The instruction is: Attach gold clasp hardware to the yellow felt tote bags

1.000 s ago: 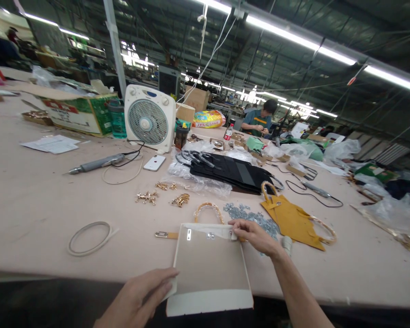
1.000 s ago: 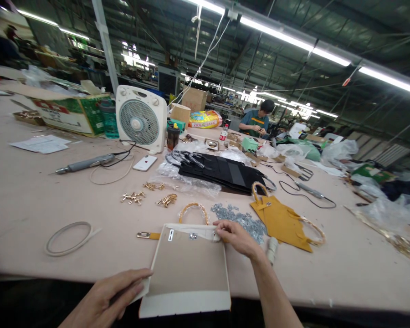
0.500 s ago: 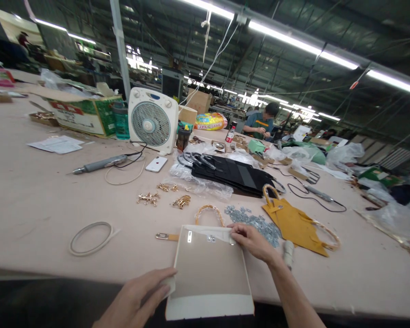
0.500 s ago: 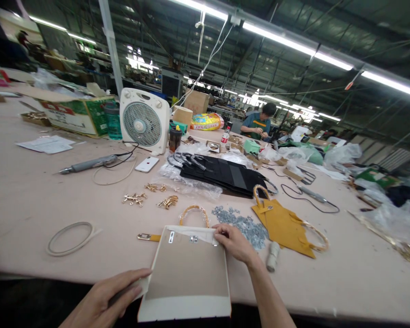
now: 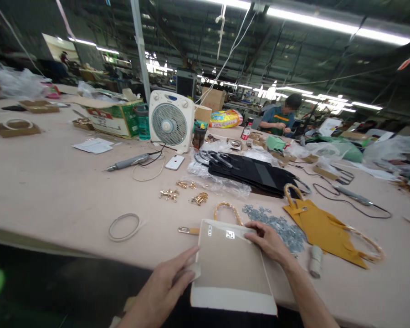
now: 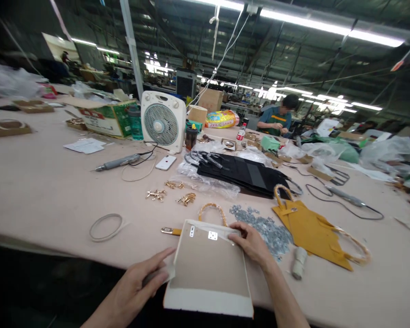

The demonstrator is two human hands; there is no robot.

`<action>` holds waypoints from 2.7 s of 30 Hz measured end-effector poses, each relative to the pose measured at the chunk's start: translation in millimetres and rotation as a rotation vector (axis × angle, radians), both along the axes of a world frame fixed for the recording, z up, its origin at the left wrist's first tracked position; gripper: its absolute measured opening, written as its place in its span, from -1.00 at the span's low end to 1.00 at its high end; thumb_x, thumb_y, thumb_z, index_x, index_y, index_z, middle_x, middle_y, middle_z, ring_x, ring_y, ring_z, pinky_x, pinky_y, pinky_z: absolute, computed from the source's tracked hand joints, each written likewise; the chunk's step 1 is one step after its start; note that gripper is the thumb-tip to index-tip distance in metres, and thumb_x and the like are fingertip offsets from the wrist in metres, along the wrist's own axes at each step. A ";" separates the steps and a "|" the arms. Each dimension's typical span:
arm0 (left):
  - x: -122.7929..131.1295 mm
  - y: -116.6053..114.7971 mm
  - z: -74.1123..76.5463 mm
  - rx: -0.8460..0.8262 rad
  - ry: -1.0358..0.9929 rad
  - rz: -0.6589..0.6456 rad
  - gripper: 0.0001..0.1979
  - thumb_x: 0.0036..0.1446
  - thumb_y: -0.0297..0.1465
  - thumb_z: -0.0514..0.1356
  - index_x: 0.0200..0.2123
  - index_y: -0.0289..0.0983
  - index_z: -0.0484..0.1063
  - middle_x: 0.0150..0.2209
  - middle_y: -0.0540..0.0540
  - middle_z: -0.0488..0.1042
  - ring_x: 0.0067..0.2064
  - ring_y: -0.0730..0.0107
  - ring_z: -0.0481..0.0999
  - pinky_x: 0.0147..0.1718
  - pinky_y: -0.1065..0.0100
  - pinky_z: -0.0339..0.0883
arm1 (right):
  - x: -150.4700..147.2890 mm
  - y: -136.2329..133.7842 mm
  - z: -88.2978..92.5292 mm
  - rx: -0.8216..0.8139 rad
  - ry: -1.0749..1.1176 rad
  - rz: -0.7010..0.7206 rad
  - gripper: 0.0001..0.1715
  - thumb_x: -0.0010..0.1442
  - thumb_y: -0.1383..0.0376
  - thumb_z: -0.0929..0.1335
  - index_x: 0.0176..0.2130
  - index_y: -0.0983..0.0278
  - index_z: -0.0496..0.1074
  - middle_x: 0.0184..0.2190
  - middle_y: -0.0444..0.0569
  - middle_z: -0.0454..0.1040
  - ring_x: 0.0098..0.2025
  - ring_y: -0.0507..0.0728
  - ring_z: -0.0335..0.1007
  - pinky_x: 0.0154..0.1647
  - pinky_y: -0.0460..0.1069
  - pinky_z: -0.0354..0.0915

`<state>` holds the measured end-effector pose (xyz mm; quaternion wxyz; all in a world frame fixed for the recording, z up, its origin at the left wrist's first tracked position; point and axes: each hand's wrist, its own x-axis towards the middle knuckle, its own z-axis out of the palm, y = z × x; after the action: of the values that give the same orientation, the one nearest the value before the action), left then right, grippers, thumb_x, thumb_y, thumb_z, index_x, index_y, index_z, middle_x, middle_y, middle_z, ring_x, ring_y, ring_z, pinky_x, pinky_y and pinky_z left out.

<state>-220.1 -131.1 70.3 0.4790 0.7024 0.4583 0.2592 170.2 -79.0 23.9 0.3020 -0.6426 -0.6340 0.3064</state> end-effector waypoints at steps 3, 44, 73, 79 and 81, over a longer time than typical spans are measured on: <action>2.0 -2.8 8.6 0.022 0.016 -0.032 -0.39 0.41 -0.27 0.07 0.47 -0.15 0.11 -0.25 0.00 0.57 -0.23 0.34 0.55 -0.12 0.36 0.42 | 1.8 0.1 -9.1 0.033 -0.041 -0.072 -0.47 0.13 -0.11 0.46 -0.12 0.22 0.65 -0.16 0.06 0.67 -0.16 0.30 0.54 -0.08 0.14 0.42; 3.1 -15.7 36.7 0.253 0.089 -0.140 -0.73 0.42 -0.34 0.11 -0.28 -0.23 0.58 -0.33 -0.01 0.55 -0.26 0.39 0.52 -0.21 0.41 0.29 | -173.3 -84.5 61.2 0.436 0.019 0.439 -0.85 0.46 0.39 0.28 -0.15 0.18 0.41 -0.27 -0.04 0.44 -0.20 0.13 0.41 -0.19 0.01 0.38; -3.9 -6.9 11.6 -0.074 0.023 -0.062 -0.62 0.43 -0.11 0.04 -0.25 -0.21 0.53 -0.27 0.00 0.54 -0.26 0.35 0.47 -0.21 0.40 0.30 | -85.3 -10.0 10.7 0.247 0.008 -0.031 -0.70 0.37 0.11 0.35 -0.29 0.20 0.60 0.17 0.14 0.45 0.28 0.33 0.34 0.36 0.32 0.18; -5.3 -5.8 7.1 -0.081 0.009 -0.075 -0.61 0.45 -0.10 0.03 -0.24 -0.20 0.52 -0.26 0.00 0.53 -0.24 0.35 0.47 -0.20 0.40 0.30 | -87.2 -5.5 5.0 0.276 -0.033 -0.037 -0.72 0.38 0.15 0.34 -0.26 0.20 0.60 0.14 0.15 0.47 0.27 0.32 0.34 0.35 0.32 0.20; -4.5 -5.0 5.3 -0.082 0.001 -0.072 -0.60 0.45 -0.10 0.02 -0.26 -0.21 0.51 -0.27 0.00 0.50 -0.26 0.36 0.46 -0.22 0.41 0.30 | -88.1 -5.3 1.8 0.297 -0.058 -0.036 -0.73 0.38 0.15 0.35 -0.25 0.19 0.60 0.13 0.13 0.49 0.26 0.31 0.36 0.34 0.32 0.22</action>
<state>-224.7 -136.2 75.6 0.5159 0.6984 0.4434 0.2225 82.1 -84.3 25.8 0.3807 -0.6109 -0.6691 0.1850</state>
